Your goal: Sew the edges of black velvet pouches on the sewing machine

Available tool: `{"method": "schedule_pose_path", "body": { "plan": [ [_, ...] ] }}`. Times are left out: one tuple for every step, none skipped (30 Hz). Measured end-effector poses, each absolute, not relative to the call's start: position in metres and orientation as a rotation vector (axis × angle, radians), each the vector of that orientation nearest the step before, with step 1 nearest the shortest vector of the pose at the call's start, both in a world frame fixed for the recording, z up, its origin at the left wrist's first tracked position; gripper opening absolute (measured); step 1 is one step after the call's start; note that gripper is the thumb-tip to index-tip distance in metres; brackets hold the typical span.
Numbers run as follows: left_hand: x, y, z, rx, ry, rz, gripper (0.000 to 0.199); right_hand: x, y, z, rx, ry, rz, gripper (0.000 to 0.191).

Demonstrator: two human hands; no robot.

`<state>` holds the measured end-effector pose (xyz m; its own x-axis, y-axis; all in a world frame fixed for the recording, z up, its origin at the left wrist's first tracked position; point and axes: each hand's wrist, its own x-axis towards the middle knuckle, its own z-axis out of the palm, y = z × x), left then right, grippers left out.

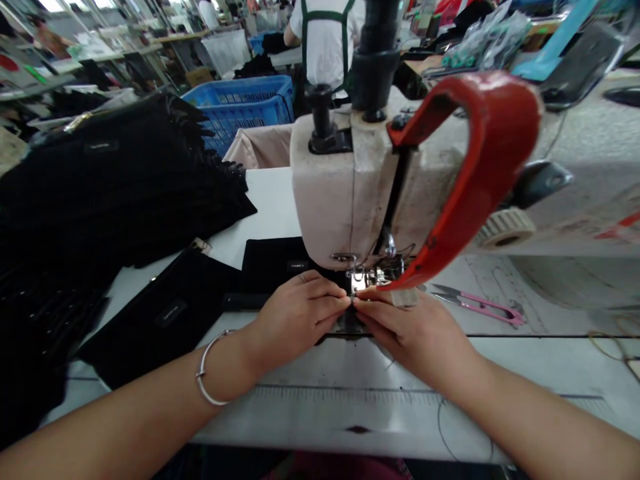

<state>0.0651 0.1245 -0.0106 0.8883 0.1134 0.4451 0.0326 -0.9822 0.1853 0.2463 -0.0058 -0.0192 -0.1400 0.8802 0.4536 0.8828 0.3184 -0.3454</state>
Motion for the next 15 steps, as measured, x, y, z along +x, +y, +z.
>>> {"method": "schedule_pose_path", "body": {
  "plan": [
    [0.066,0.125,-0.011,2.885,0.109,0.707,0.018,0.246,-0.006,-0.019,-1.553,-2.005,-0.011,0.019],
    [0.066,0.125,-0.011,2.889,0.112,0.715,0.017,0.246,-0.005,-0.020,-1.557,-2.003,-0.017,0.019],
    [0.067,0.126,-0.011,2.893,0.123,0.719,0.017,0.246,-0.005,-0.020,-1.564,-1.999,-0.027,0.019],
    [0.068,0.127,-0.011,2.894,0.140,0.718,0.017,0.246,-0.004,-0.020,-1.570,-1.993,-0.041,0.018],
    [0.069,0.127,-0.011,2.892,0.159,0.711,0.016,0.247,-0.003,-0.021,-1.574,-1.990,-0.055,0.018],
    [0.069,0.129,-0.012,2.891,0.174,0.690,0.016,0.247,-0.002,-0.021,-1.576,-1.989,-0.067,0.017],
    [0.070,0.130,-0.012,2.890,0.182,0.668,0.016,0.248,0.000,-0.021,-1.578,-1.986,-0.078,0.016],
    [0.072,0.132,-0.012,2.890,0.184,0.647,0.016,0.248,0.001,-0.022,-1.582,-1.986,-0.085,0.016],
    [0.073,0.133,-0.013,2.890,0.182,0.645,0.016,0.249,0.003,-0.022,-1.586,-1.988,-0.093,0.016],
    [0.074,0.135,-0.013,2.889,0.177,0.655,0.016,0.249,0.004,-0.022,-1.591,-1.991,-0.104,0.016],
    [0.075,0.136,-0.014,2.888,0.172,0.676,0.016,0.250,0.005,-0.023,-1.600,-1.991,-0.118,0.016],
    [0.076,0.138,-0.015,2.886,0.171,0.698,0.016,0.250,0.006,-0.023,-1.608,-1.989,-0.133,0.016],
    [0.076,0.139,-0.015,2.887,0.175,0.717,0.015,0.251,0.006,-0.024,-1.612,-1.990,-0.149,0.017],
    [0.077,0.140,-0.016,2.892,0.185,0.726,0.015,0.251,0.007,-0.025,-1.615,-1.995,-0.168,0.017],
    [0.078,0.141,-0.016,2.900,0.199,0.726,0.015,0.252,0.007,-0.025,-1.618,-1.999,-0.189,0.018]
  ]
}}
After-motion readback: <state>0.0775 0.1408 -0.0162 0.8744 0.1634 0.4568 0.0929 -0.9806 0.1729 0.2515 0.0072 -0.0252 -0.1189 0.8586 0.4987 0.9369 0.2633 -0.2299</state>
